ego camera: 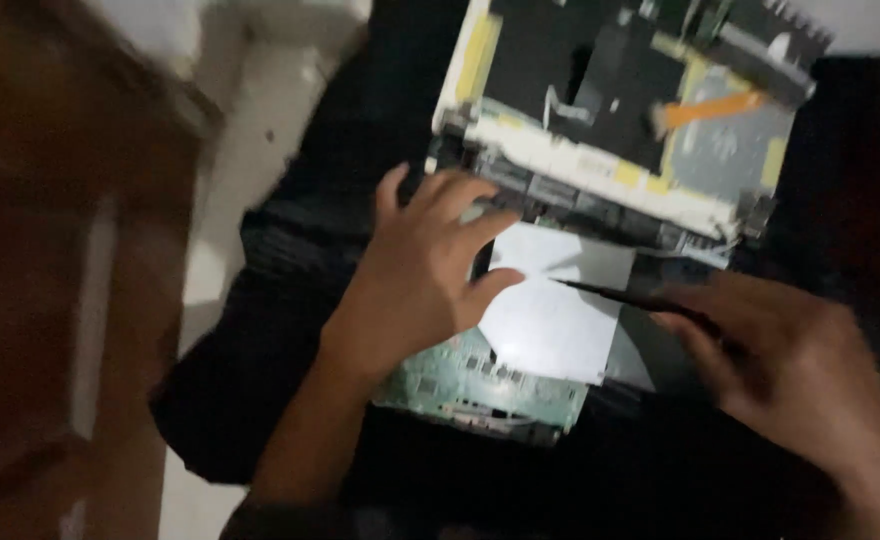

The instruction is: The person is unscrewing and removing a metal plate from the internal components of a laptop.

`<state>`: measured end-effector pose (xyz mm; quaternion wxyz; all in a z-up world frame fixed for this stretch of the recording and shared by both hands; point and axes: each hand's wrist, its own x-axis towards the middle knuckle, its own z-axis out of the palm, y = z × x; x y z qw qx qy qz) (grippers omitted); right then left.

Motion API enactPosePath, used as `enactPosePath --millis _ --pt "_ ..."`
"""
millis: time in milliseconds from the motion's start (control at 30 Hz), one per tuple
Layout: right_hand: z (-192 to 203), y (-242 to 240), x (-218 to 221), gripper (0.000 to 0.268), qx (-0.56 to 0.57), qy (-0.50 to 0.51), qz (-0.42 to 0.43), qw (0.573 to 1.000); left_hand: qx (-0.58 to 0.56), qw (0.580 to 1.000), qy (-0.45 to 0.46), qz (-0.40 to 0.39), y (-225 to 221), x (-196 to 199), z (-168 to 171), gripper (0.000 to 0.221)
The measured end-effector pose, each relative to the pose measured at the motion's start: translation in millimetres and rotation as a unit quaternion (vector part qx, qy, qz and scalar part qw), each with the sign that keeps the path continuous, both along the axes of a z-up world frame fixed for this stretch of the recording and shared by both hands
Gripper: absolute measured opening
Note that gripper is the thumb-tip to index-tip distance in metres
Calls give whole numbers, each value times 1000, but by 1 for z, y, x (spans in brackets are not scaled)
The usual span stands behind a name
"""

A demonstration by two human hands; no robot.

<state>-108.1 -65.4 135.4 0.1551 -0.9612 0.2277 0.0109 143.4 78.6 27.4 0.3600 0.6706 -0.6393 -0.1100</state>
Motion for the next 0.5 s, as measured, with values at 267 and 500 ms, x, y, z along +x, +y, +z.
enactPosePath --millis 267,500 --pt "7 64 -31 24 -107 188 32 976 85 991 5 -99 24 -21 -9 83" --pt "7 96 -18 26 -115 75 64 988 132 988 -33 -69 40 -45 -16 92"
